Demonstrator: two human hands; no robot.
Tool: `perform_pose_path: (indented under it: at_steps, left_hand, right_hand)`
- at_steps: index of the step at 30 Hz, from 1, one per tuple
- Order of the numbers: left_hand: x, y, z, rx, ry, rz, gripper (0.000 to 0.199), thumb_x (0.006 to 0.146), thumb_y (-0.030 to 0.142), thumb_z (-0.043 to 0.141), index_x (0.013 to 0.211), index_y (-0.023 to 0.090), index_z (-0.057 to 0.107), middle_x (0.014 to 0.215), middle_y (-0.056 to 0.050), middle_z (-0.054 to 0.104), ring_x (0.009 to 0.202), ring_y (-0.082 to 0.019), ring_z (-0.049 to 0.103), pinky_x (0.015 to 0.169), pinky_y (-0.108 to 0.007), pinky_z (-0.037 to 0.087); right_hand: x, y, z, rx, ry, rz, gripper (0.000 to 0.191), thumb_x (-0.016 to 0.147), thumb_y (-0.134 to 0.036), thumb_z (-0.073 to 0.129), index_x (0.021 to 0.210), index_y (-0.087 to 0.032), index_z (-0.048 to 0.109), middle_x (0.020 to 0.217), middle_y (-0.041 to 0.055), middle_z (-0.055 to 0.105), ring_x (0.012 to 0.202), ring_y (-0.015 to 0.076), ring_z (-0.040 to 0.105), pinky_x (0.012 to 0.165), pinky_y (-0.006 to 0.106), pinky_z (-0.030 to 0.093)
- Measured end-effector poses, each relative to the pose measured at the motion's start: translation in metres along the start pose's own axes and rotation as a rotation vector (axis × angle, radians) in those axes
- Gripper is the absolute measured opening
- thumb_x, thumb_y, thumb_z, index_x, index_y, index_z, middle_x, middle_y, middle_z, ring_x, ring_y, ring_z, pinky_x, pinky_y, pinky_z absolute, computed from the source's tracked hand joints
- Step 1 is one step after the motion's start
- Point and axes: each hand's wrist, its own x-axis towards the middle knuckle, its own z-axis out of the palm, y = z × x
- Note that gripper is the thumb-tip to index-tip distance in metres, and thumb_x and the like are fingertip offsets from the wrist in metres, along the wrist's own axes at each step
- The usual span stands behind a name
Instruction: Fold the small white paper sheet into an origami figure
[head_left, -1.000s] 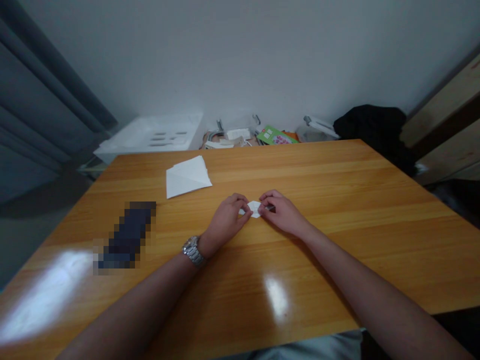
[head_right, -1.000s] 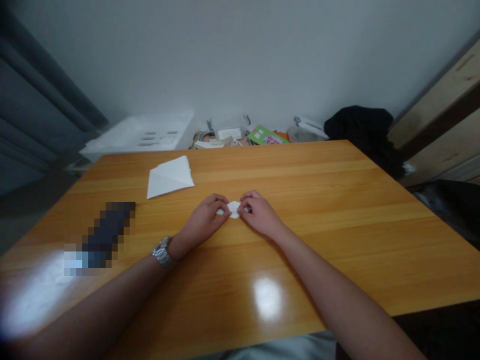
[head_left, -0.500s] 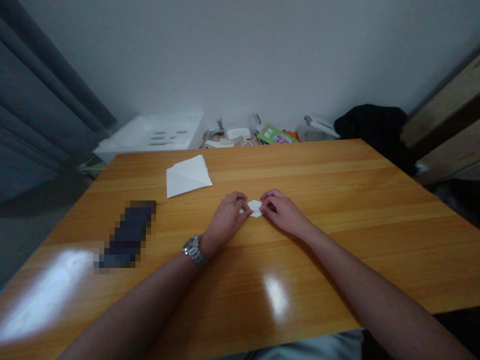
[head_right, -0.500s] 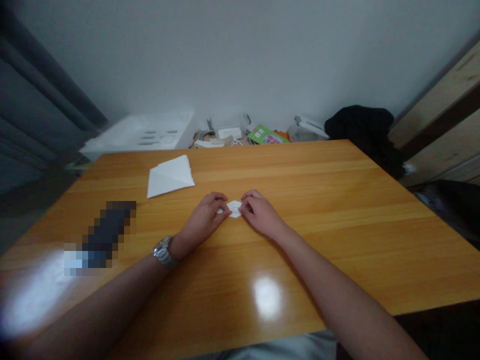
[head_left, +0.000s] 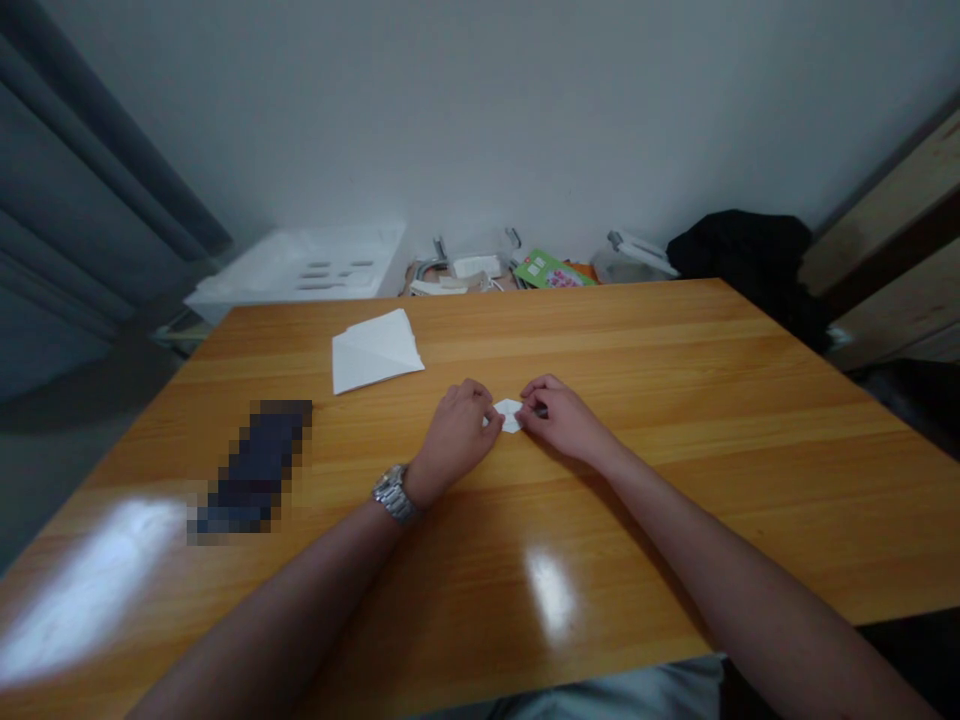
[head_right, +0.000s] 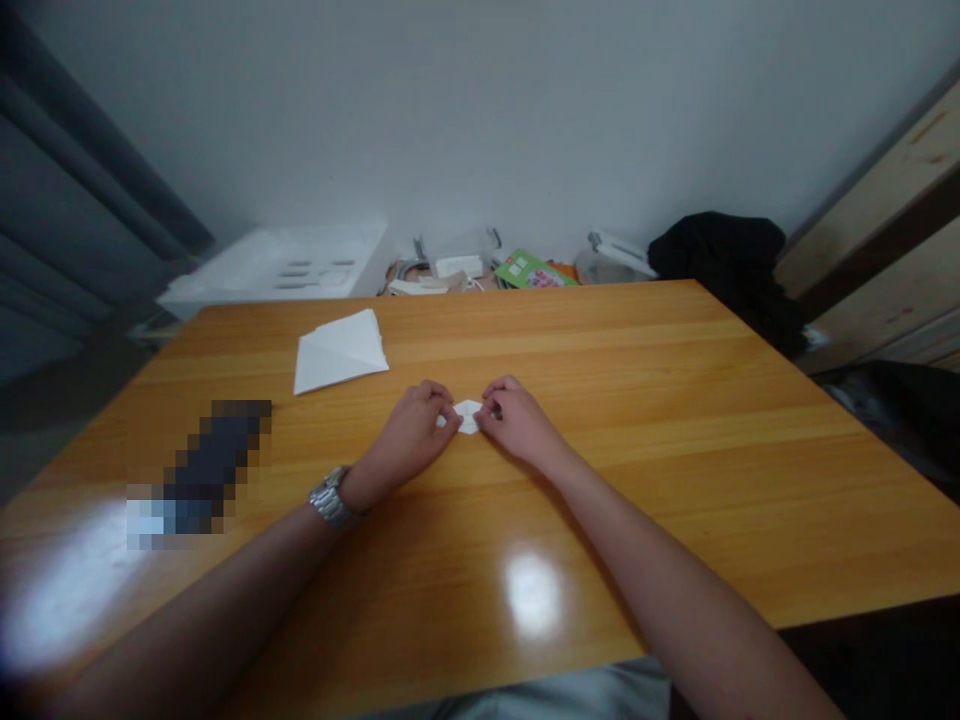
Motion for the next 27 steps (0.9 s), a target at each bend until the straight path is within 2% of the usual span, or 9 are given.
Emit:
perform_pose_path:
  at_steps: [4,14,18,21,27]
  left_hand:
    - [0.003,-0.001,0.003,0.0,-0.014,-0.055,0.015,0.09,0.023,0.06,0.08,0.017,0.069,0.094,-0.01,0.064,0.092,-0.026,0.06,0.089,-0.043,0.05]
    - [-0.001,0.003,0.001,0.061,-0.006,-0.035,0.009,0.095,0.026,0.059,0.088,0.019,0.06,0.093,-0.008,0.06,0.09,-0.025,0.058,0.084,-0.038,0.046]
    - [0.0,0.0,0.002,0.044,-0.003,-0.045,0.009,0.093,0.026,0.063,0.095,0.02,0.057,0.095,-0.005,0.06,0.089,-0.023,0.056,0.081,-0.036,0.045]
    - [0.0,-0.002,0.003,0.021,-0.012,-0.051,0.009,0.092,0.025,0.064,0.095,0.021,0.057,0.096,-0.005,0.059,0.089,-0.023,0.056,0.081,-0.036,0.045]
    - [0.0,-0.006,0.005,-0.018,-0.018,-0.03,0.009,0.092,0.025,0.062,0.1,0.021,0.06,0.099,-0.005,0.06,0.094,-0.024,0.056,0.086,-0.038,0.045]
  right_hand:
    - [0.003,-0.002,0.001,-0.021,0.003,0.047,0.011,0.079,-0.014,0.069,0.07,-0.018,0.065,0.098,0.008,0.063,0.09,0.02,0.061,0.085,0.036,0.05]
    - [0.006,-0.006,0.0,-0.036,-0.016,0.081,0.013,0.077,-0.01,0.069,0.07,-0.018,0.063,0.094,0.0072,0.062,0.088,0.0196,0.059,0.083,0.034,0.048]
    - [0.003,-0.01,-0.003,-0.055,-0.028,0.057,0.01,0.08,-0.011,0.069,0.075,-0.018,0.063,0.094,0.006,0.059,0.084,0.0179,0.057,0.08,0.032,0.047]
    - [-0.001,-0.011,-0.006,-0.117,-0.021,0.015,0.005,0.084,-0.016,0.069,0.083,-0.018,0.065,0.096,0.0063,0.057,0.089,0.0202,0.057,0.084,0.034,0.045]
    - [-0.003,-0.008,-0.006,-0.15,-0.026,0.031,0.012,0.085,-0.019,0.071,0.092,-0.02,0.061,0.094,0.0052,0.057,0.09,0.0216,0.055,0.082,0.034,0.043]
